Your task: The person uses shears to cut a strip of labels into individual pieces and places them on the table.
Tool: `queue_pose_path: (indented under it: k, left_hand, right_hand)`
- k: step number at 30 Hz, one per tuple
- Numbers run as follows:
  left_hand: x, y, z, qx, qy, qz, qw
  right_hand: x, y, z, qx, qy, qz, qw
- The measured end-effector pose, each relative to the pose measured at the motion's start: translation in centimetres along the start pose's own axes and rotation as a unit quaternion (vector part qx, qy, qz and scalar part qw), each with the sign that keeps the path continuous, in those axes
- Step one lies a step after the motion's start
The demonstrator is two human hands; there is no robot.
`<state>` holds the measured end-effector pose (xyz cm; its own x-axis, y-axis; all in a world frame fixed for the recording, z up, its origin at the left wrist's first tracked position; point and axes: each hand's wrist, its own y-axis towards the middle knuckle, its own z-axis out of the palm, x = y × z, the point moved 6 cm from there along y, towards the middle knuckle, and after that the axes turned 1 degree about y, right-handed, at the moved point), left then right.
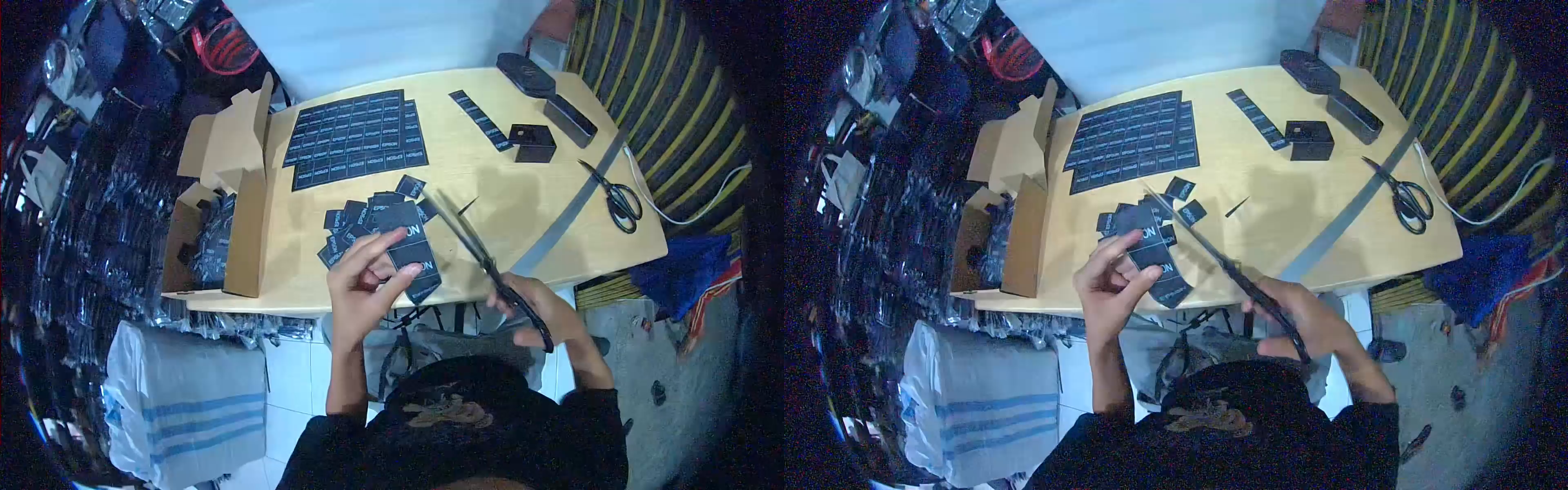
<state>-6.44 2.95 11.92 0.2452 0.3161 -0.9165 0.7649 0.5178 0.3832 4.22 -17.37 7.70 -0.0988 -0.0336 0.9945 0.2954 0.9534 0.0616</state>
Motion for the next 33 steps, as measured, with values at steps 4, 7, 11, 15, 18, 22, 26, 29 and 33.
queue_pose_path:
  k: [4, 7, 11, 15, 18, 22, 26, 29, 33]
  left_hand:
    - [-1.4, 0.3, -0.2, 0.073, 0.009, 0.011, 0.997]
    - [-1.5, 0.5, 0.1, 0.143, 0.029, -0.01, 0.989]
    - [-1.2, 0.5, 0.5, 0.201, 0.045, 0.001, 0.979]
    - [-0.8, 0.3, 0.9, 0.244, 0.032, -0.002, 0.969]
    - [-0.6, 0.1, 1.2, 0.261, 0.004, -0.041, 0.964]
    - [-0.6, 0.0, 1.6, 0.283, -0.009, -0.066, 0.957]
    - [-0.8, 0.0, 2.0, 0.289, -0.027, -0.084, 0.953]
    - [-0.7, 0.1, 2.1, 0.29, -0.028, -0.092, 0.952]
    - [0.0, -0.1, 1.9, 0.306, -0.01, -0.098, 0.947]
  right_hand:
    - [1.1, -2.0, -1.0, 0.077, -0.183, 0.046, 0.979]
    - [2.7, -2.0, -0.9, 0.124, -0.188, 0.06, 0.973]
    - [3.0, -2.3, -1.2, 0.166, -0.185, 0.056, 0.967]
    - [2.8, -2.5, -1.6, 0.179, -0.171, 0.089, 0.965]
    - [2.6, -2.7, -1.9, 0.164, -0.159, 0.091, 0.969]
    - [2.2, -2.6, -1.9, 0.177, -0.166, 0.067, 0.968]
    - [2.3, -2.6, -1.8, 0.17, -0.169, 0.065, 0.969]
    - [2.7, -2.4, -1.7, 0.177, -0.169, 0.085, 0.966]
    - [3.2, -2.3, -1.6, 0.18, -0.185, 0.086, 0.962]
